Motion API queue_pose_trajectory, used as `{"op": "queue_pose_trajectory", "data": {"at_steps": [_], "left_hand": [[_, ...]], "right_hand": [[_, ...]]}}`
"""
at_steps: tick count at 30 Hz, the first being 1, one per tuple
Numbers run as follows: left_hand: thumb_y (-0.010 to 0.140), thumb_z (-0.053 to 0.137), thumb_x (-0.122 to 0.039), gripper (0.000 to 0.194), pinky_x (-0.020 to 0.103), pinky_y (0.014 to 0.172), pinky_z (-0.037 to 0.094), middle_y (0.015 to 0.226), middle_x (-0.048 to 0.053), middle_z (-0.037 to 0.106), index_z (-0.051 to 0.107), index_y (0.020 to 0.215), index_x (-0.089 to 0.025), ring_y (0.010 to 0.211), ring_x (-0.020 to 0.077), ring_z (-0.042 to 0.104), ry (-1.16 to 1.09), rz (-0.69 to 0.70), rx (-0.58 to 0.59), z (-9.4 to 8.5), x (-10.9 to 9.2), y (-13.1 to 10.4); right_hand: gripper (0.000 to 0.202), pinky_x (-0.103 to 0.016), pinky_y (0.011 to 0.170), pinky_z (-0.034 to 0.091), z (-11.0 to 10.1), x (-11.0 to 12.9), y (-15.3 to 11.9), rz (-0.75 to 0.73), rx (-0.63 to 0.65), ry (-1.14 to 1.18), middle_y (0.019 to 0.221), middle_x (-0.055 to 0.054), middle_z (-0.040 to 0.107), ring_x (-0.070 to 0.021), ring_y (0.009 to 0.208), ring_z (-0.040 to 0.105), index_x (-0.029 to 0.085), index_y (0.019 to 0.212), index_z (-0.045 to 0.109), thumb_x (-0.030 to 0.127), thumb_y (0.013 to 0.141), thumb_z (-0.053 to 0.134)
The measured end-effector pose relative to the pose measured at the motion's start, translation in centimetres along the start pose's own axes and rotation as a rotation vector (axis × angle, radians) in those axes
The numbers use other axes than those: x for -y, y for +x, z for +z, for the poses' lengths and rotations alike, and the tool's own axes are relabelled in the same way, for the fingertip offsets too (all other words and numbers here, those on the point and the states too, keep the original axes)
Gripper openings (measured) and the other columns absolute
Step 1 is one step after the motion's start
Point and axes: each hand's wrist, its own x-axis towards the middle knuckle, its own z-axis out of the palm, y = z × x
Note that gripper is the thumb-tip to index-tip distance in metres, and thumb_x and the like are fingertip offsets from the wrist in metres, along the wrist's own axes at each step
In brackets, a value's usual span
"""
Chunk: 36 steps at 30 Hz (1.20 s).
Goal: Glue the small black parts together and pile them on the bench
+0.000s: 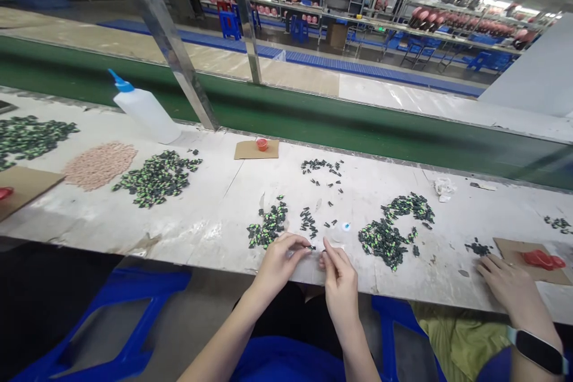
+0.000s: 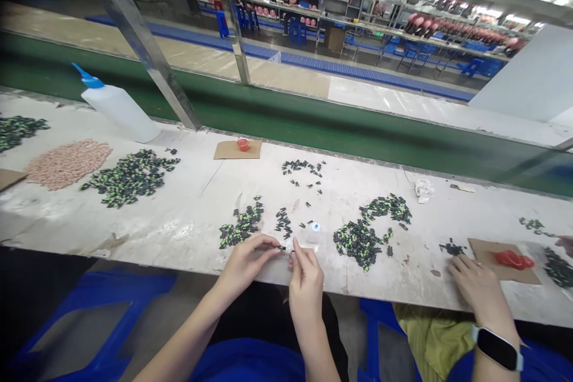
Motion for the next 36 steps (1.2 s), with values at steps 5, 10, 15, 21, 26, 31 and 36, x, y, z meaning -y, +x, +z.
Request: {"op": "queue_pose_trajectory", "data": {"at_steps": [5, 10, 15, 21, 26, 31, 36], "left_hand": [[0.085, 0.060, -0.026, 0.013, 0.033, 0.078, 0.055, 0.085, 0.006, 0.073, 0.073, 0.088, -0.022, 0.084, 0.0204, 0.068, -0.069, 0.014, -0.015, -0.6, -1.0, -0.3], [0.086, 0.061, -0.028, 0.014, 0.033, 0.078, 0.054, 0.084, 0.006, 0.073, 0.074, 0.087, -0.022, 0.083, 0.0205, 0.066, -0.095, 0.025, -0.016, -0.8, -1.8, -0.4], [0.085, 0.062, -0.028, 0.014, 0.033, 0.079, 0.054, 0.085, 0.006, 0.073, 0.074, 0.087, -0.022, 0.085, 0.0207, 0.066, -0.125, 0.003, 0.004, -0.9, -2.2, -0.6], [0.084, 0.064, -0.027, 0.012, 0.032, 0.081, 0.055, 0.086, 0.006, 0.074, 0.075, 0.087, -0.022, 0.087, 0.0200, 0.067, -0.192, -0.040, 0.006, -0.8, -2.5, -0.6], [0.078, 0.067, -0.026, 0.011, 0.030, 0.077, 0.057, 0.082, 0.006, 0.075, 0.076, 0.082, -0.021, 0.081, 0.0195, 0.069, -0.246, -0.103, -0.064, -0.6, -3.3, -0.6], [0.074, 0.068, -0.023, 0.009, 0.029, 0.074, 0.056, 0.078, 0.005, 0.075, 0.077, 0.077, -0.021, 0.078, 0.0200, 0.069, -0.263, -0.138, -0.070, -0.7, -3.9, -0.7], [0.071, 0.070, -0.022, 0.007, 0.030, 0.073, 0.054, 0.074, 0.004, 0.073, 0.076, 0.073, -0.022, 0.075, 0.0197, 0.068, -0.213, -0.139, -0.084, -0.8, -4.1, -1.1]], "right_hand": [[0.021, -0.035, 0.072, 0.060, 0.3, 0.2, 0.2, 0.080, -0.043, 0.064, 0.080, -0.007, 0.075, -0.0218, 0.074, 0.071, 0.018, 0.088, 0.075, 0.036, 0.080, 0.068], [0.018, -0.036, 0.078, 0.059, 0.1, 0.6, 0.4, -0.023, -0.005, 0.002, 0.088, -0.008, 0.076, -0.0238, 0.084, 0.072, 0.021, 0.087, 0.077, 0.033, 0.083, 0.064], [0.018, -0.037, 0.078, 0.059, 0.2, 0.8, 0.4, -0.006, 0.005, 0.012, 0.091, -0.008, 0.076, -0.0239, 0.085, 0.072, 0.022, 0.088, 0.077, 0.033, 0.084, 0.063], [0.016, -0.035, 0.078, 0.060, 0.3, 1.1, 0.4, -0.049, 0.041, 0.037, 0.090, -0.007, 0.076, -0.0225, 0.085, 0.072, 0.022, 0.088, 0.076, 0.030, 0.084, 0.064], [0.015, -0.034, 0.073, 0.060, 0.3, 1.4, 0.4, -0.178, 0.005, -0.008, 0.087, -0.008, 0.075, -0.0217, 0.080, 0.072, 0.021, 0.091, 0.076, 0.028, 0.085, 0.064], [0.009, -0.030, 0.064, 0.059, 0.1, 1.3, 0.5, -0.225, 0.026, 0.017, 0.079, -0.006, 0.072, -0.0189, 0.072, 0.069, 0.019, 0.086, 0.072, 0.025, 0.083, 0.065], [0.003, -0.026, 0.060, 0.055, 0.2, 0.8, 0.5, -0.262, 0.046, 0.035, 0.071, -0.003, 0.066, -0.0151, 0.065, 0.064, 0.019, 0.082, 0.067, 0.021, 0.082, 0.064]]}}
